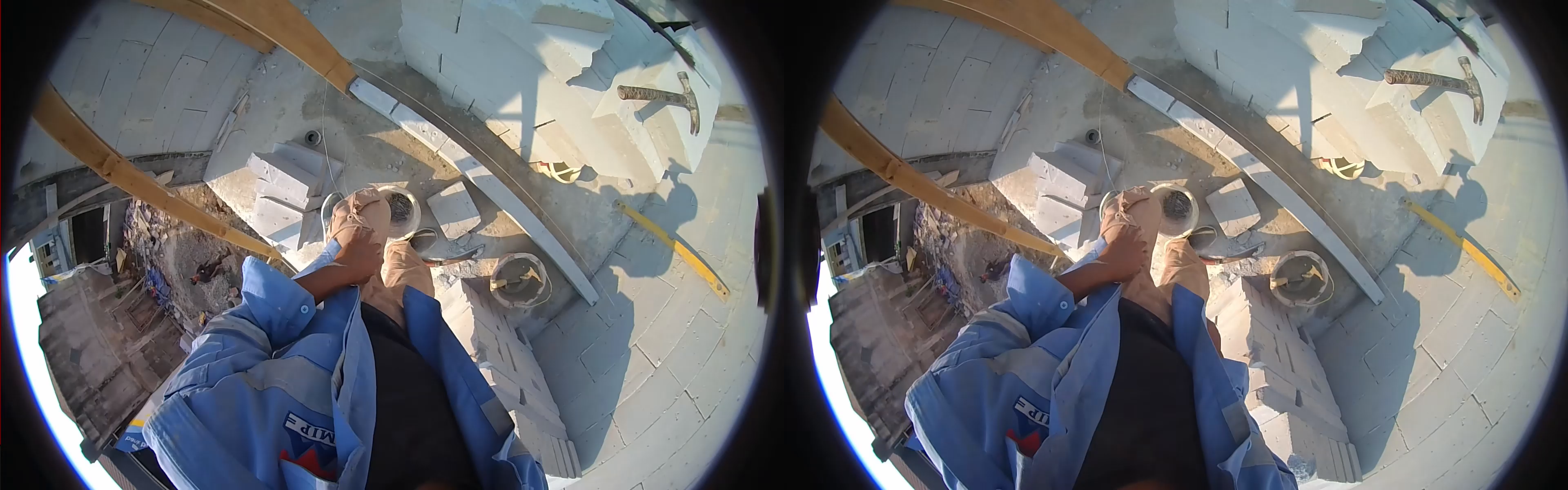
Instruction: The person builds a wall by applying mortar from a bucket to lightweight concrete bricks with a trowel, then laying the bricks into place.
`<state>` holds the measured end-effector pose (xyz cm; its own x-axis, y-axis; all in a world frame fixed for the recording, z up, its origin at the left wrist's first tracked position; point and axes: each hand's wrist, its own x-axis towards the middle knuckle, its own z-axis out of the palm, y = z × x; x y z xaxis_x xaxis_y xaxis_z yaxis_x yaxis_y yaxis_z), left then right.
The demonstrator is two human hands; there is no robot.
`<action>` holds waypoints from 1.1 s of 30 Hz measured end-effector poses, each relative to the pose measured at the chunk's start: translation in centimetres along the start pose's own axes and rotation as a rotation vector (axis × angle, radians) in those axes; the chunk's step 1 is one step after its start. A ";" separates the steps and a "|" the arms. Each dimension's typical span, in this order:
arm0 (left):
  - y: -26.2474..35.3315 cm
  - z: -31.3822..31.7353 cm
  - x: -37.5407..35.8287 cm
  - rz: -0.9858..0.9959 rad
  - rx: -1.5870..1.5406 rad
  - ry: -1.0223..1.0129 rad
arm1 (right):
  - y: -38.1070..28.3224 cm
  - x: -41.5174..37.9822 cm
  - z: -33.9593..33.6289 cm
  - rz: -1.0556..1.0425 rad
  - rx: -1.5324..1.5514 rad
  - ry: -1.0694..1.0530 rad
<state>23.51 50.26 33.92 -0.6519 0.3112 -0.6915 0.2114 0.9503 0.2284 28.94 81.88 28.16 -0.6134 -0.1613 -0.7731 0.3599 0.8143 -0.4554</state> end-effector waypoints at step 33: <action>-10.6 7.2 -7.4 0.149 -0.900 -0.430 | -9.1 1.9 1.4 -0.214 0.290 -0.475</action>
<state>31.34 37.87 31.66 -0.3081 0.5700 -0.7617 -0.4746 0.6018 0.6424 25.52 73.38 30.21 -0.3360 -0.5910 -0.7334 0.4812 0.5617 -0.6731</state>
